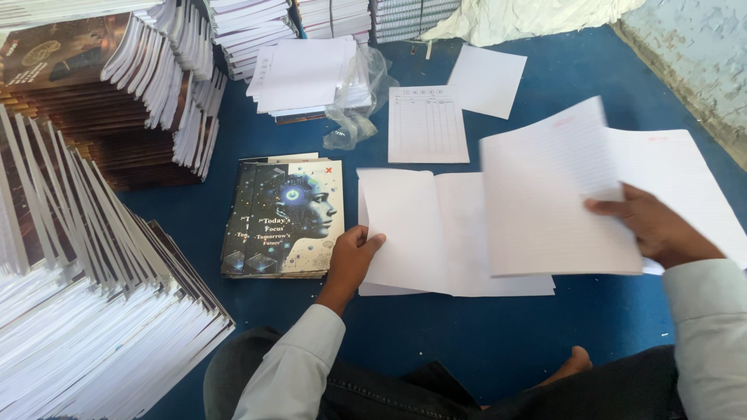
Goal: The person assembles notebooks by inserting loose index pages into open covers and stacking the completed units. They handle brown and black covers and white index sheets, placing finished notebooks into a growing stack on the floor.
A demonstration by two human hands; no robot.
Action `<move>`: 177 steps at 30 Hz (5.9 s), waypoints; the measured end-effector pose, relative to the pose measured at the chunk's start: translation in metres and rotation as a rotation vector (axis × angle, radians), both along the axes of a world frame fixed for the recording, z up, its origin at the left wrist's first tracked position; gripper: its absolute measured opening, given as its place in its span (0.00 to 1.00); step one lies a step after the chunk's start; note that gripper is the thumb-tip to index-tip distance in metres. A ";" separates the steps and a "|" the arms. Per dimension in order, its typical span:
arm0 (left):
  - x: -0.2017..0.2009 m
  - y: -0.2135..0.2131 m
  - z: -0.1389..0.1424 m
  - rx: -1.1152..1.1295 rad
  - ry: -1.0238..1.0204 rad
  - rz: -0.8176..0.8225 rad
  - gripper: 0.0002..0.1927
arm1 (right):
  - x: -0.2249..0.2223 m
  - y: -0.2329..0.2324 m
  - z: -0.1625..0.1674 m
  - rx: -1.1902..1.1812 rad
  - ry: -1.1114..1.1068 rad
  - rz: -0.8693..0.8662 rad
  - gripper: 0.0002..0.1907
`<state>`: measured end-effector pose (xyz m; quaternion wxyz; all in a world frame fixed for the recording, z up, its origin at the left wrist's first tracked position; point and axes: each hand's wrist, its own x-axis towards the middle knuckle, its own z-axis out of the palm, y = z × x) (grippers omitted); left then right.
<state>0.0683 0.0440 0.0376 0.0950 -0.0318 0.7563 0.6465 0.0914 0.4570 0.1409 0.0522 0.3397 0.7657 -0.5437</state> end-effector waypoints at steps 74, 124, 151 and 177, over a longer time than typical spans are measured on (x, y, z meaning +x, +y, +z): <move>-0.006 0.063 -0.031 0.813 -0.440 0.222 0.24 | 0.001 -0.092 -0.092 -0.555 0.053 0.286 0.38; -0.008 0.055 -0.022 0.767 -0.301 0.133 0.19 | 0.003 -0.115 -0.085 -0.333 0.039 0.263 0.40; 0.001 0.047 0.029 0.855 -0.157 -0.165 0.18 | 0.006 -0.118 -0.092 -0.663 0.088 0.410 0.56; -0.013 0.038 -0.006 0.721 -0.219 0.117 0.18 | 0.002 -0.120 -0.065 -0.347 0.031 0.420 0.35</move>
